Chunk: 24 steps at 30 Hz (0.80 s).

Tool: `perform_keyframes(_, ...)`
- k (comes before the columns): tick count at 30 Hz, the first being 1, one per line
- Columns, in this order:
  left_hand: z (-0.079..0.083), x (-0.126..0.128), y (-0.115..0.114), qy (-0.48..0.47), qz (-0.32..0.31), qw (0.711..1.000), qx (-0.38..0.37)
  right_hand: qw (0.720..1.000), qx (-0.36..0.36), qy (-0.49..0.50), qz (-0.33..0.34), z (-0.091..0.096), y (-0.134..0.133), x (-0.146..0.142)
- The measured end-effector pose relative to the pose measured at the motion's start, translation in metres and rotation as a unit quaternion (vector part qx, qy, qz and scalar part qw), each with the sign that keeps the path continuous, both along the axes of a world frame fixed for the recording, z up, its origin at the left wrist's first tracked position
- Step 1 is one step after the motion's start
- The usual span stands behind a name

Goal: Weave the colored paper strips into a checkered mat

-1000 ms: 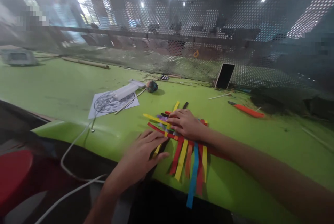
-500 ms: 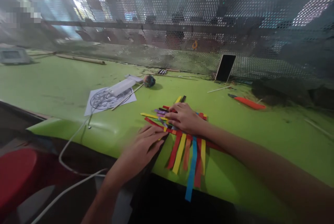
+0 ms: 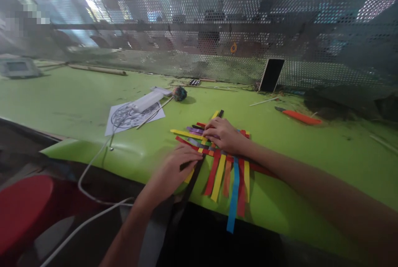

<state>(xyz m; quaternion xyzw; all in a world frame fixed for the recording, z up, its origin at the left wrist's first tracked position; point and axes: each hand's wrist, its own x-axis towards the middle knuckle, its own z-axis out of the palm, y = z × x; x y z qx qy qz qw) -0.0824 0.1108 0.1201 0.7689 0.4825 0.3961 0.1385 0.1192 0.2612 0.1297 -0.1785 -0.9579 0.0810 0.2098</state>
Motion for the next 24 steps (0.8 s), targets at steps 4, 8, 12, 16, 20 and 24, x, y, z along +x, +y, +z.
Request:
perform_keyframes(4, 0.002, -0.007, -0.002, -0.019, -0.040, 0.998, -0.050, 1.000, 0.001, 0.011, 0.013, -0.001, 0.001, 0.001)
perform_keyframes(8, 0.002, -0.011, -0.002, -0.037, -0.046, 0.997, -0.059, 0.999, 0.003, 0.038, 0.027, -0.002, 0.003, 0.002)
perform_keyframes(12, -0.002, -0.011, -0.001, -0.038, -0.042, 0.997, -0.047, 0.999, -0.008, 0.041, 0.031, -0.002, -0.001, 0.001)
perform_keyframes(16, -0.004, -0.012, 0.001, -0.042, -0.034, 0.998, -0.025, 0.994, -0.062, 0.087, 0.012, 0.004, 0.000, 0.002)
perform_keyframes(20, 0.008, -0.014, 0.007, -0.015, -0.027, 0.998, 0.054, 0.981, -0.070, 0.165, -0.076, 0.027, 0.014, 0.019)
perform_keyframes(24, 0.028, -0.016, 0.024, 0.079, -0.034, 0.989, 0.119, 0.984, -0.084, 0.084, -0.132, 0.048, 0.011, 0.042)
